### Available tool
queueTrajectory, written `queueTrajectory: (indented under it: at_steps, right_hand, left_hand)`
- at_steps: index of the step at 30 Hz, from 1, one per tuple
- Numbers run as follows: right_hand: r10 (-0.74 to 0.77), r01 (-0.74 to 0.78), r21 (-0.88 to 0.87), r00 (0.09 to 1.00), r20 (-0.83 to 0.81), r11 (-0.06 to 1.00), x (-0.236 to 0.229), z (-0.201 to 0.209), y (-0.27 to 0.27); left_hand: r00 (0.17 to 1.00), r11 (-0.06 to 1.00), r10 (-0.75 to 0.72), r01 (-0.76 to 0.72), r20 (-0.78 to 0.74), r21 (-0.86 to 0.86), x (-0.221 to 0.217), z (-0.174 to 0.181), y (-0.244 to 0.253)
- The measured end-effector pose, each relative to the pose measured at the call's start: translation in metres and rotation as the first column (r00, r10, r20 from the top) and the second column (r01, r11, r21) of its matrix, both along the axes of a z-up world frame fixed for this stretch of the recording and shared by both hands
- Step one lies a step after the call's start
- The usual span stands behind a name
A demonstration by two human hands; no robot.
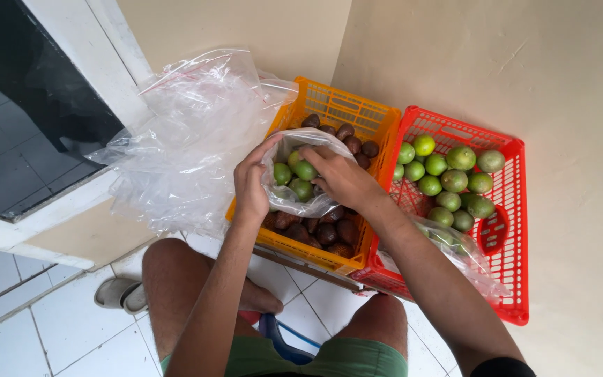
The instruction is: A person is manually sorting limes from a plastic crate and placing them into a zip-lock plastic bag while sitting on the floor.
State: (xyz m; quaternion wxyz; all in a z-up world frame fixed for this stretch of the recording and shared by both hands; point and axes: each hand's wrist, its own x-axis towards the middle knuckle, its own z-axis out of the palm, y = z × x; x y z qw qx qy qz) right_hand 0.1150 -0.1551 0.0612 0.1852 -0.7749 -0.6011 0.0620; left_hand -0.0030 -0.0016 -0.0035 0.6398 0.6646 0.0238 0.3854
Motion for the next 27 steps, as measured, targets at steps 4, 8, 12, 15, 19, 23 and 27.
queueTrajectory:
  at_steps: [4,8,12,15,19,23,27]
  right_hand:
    - [-0.076,0.086,-0.065,0.987,0.139,0.994,0.013,-0.025,-0.002]
    - [-0.161,0.171,-0.110,0.982,0.094,0.979,0.014,-0.025,-0.002]
    - [-0.145,0.147,-0.040,0.988,0.057,0.988,0.015,-0.023,-0.002]
    - [-0.102,0.102,0.017,0.995,-0.014,0.995,0.021,-0.025,-0.004]
    - [-0.083,0.080,0.061,0.996,0.043,0.995,0.021,-0.021,-0.009]
    - [-0.072,0.020,0.267,0.979,0.188,0.964,0.024,-0.004,-0.017]
    - [-0.328,0.205,0.364,0.889,0.319,0.908,0.037,-0.002,-0.022]
  left_hand:
    - [1.000,0.998,0.006,-0.005,-0.003,0.070,0.004,0.003,0.002]
    - [1.000,0.997,-0.008,0.010,-0.024,0.070,0.000,0.008,-0.002]
    - [1.000,0.998,-0.014,0.014,0.004,0.062,0.000,0.004,0.000]
    - [1.000,0.998,-0.021,0.020,0.020,0.058,0.000,0.007,-0.002]
    - [1.000,0.997,-0.022,0.021,0.017,0.075,0.000,0.006,0.000]
    - [1.000,0.999,-0.008,0.008,0.009,0.047,-0.001,0.005,0.000]
    - [0.998,0.998,0.037,-0.034,-0.056,0.054,-0.011,0.019,-0.011]
